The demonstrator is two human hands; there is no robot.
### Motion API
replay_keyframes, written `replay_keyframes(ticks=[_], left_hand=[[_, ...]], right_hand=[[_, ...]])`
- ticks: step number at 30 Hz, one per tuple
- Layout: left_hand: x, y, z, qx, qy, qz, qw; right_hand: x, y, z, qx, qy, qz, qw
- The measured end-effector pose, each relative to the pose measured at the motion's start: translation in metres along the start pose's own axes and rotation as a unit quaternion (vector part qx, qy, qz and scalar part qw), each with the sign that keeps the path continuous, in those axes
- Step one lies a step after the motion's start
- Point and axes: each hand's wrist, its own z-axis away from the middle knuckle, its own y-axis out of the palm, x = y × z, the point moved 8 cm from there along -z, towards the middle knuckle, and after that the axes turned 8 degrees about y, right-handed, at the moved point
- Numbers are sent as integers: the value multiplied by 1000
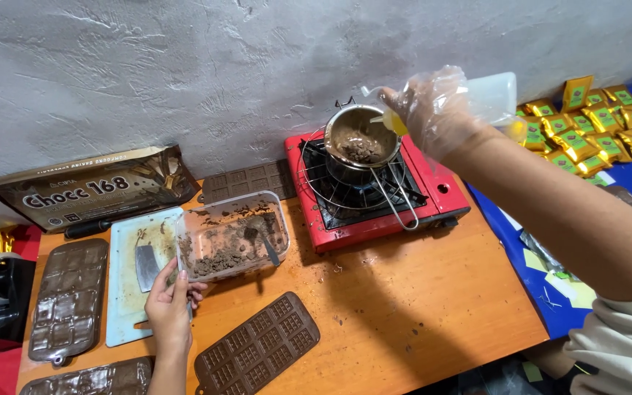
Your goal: A person wearing plastic gloves uses a spoon to transfer chocolate flakes from a plastic container into a small pot heating on a portable gas stove.
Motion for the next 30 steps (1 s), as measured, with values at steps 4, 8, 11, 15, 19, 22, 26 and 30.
replay_keyframes(ticks=[4, 8, 11, 15, 19, 22, 26, 30], left_hand=[[-2, 2, 1, 1, -7, -1, 1000], [2, 1, -1, 2, 1, 7, 1000], [-3, 2, 2, -4, -13, -1, 1000], [-2, 2, 1, -5, -5, 2, 1000], [-2, 2, 1, -3, 1, 1, 1000], [-3, 2, 0, -1, 4, 0, 1000], [-3, 2, 1, -2, -1, -2, 1000], [-5, 3, 1, -1, 3, 2, 1000]], right_hand=[[0, 1, -5, 8, 35, -12, 999], [-12, 29, -35, 123, 225, -342, 904], [2, 2, -8, -16, 81, 29, 996], [-2, 1, -13, 1, 83, 7, 997], [-21, 17, -17, 92, 232, -296, 922], [-20, 16, -17, 91, 206, -263, 938], [-26, 27, -14, 145, 233, -381, 883], [-29, 31, -13, 153, 241, -396, 873]])
